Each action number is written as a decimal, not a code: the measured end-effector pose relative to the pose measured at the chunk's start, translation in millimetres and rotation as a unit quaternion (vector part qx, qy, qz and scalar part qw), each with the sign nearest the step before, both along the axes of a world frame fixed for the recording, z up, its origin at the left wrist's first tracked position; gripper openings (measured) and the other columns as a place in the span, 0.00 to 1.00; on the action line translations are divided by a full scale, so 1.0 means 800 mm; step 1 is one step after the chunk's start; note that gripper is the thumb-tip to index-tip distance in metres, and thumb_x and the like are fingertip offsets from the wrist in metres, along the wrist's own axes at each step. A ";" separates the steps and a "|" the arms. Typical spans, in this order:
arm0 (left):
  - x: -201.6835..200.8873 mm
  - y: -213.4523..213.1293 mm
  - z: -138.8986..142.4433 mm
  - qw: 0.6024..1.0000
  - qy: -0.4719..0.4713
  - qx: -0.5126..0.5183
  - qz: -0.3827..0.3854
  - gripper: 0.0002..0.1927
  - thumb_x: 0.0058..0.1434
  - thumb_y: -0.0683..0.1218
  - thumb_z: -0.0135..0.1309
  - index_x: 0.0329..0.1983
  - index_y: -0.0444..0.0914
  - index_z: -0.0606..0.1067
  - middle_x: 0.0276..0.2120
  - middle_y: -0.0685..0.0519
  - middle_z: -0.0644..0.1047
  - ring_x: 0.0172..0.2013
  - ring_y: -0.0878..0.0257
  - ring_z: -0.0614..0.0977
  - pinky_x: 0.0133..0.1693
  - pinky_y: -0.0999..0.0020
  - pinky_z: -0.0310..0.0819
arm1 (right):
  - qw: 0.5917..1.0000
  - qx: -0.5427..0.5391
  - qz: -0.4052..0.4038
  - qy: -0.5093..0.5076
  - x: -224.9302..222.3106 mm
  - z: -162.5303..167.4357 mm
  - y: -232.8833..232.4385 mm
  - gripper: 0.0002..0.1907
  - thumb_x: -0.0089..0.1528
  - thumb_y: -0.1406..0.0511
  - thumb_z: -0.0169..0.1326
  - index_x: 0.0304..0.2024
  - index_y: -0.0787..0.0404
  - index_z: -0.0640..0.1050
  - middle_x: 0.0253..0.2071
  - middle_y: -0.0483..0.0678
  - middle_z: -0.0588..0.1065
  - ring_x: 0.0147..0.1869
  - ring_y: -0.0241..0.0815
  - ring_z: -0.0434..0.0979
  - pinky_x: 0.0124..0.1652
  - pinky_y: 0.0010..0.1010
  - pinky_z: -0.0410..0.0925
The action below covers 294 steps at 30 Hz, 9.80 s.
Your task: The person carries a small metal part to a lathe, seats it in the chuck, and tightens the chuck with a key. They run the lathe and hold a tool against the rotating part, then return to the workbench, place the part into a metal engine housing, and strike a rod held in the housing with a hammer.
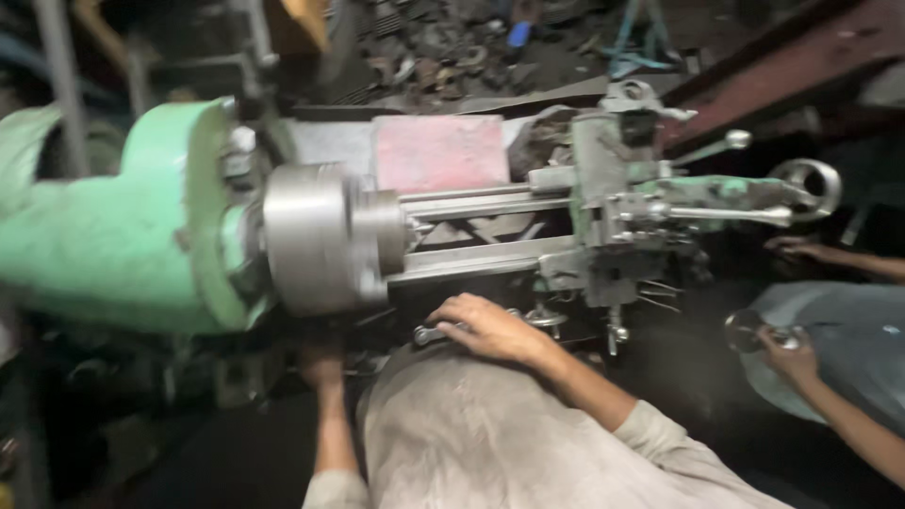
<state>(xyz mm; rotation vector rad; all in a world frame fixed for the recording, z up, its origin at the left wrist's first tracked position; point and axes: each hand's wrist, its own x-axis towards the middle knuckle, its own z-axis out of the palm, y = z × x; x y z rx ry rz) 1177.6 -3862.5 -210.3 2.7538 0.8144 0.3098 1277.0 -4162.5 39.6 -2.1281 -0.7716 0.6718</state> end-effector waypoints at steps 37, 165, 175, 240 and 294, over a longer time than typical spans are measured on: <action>-0.095 -0.151 0.286 0.772 -0.060 -0.630 -0.054 0.10 0.62 0.44 0.64 0.40 0.37 0.74 0.32 0.54 0.78 0.33 0.70 0.78 0.35 0.70 0.74 | 0.914 0.189 -0.232 0.272 -0.076 -0.035 -0.057 0.19 0.64 0.71 0.59 0.58 0.60 0.76 0.46 0.47 0.79 0.46 0.34 0.79 0.46 0.27 0.75; -0.031 0.057 0.148 0.985 -0.028 -0.021 0.169 0.41 0.55 0.62 0.68 0.64 0.32 0.71 0.64 0.36 0.70 0.62 0.35 0.69 0.60 0.38 0.62 | 0.946 0.016 -0.002 -0.325 0.129 0.003 0.025 0.12 0.67 0.66 0.58 0.50 0.65 0.77 0.44 0.53 0.76 0.48 0.53 0.74 0.49 0.43 0.68; -0.031 0.057 0.145 0.985 -0.041 -0.020 0.166 0.38 0.60 0.59 0.67 0.63 0.30 0.71 0.61 0.34 0.70 0.63 0.35 0.68 0.62 0.39 0.62 | 0.947 -0.006 0.010 -0.322 0.133 -0.004 0.022 0.12 0.68 0.64 0.58 0.51 0.64 0.78 0.43 0.51 0.77 0.47 0.50 0.74 0.48 0.41 0.66; -0.025 0.053 0.157 0.973 -0.132 -0.021 0.188 0.24 0.56 0.43 0.61 0.55 0.31 0.73 0.54 0.36 0.75 0.55 0.34 0.73 0.55 0.39 0.65 | 0.955 0.046 -0.076 -0.284 0.119 -0.002 -0.009 0.11 0.66 0.66 0.58 0.51 0.61 0.79 0.46 0.54 0.75 0.52 0.57 0.75 0.51 0.43 0.69; -0.032 0.061 0.134 0.962 -0.207 -0.006 0.178 0.29 0.58 0.42 0.62 0.61 0.28 0.70 0.54 0.36 0.76 0.55 0.36 0.75 0.58 0.44 0.66 | 0.944 0.015 -0.021 -0.328 0.123 -0.009 0.028 0.10 0.67 0.69 0.57 0.50 0.66 0.76 0.41 0.54 0.75 0.45 0.55 0.72 0.48 0.43 0.68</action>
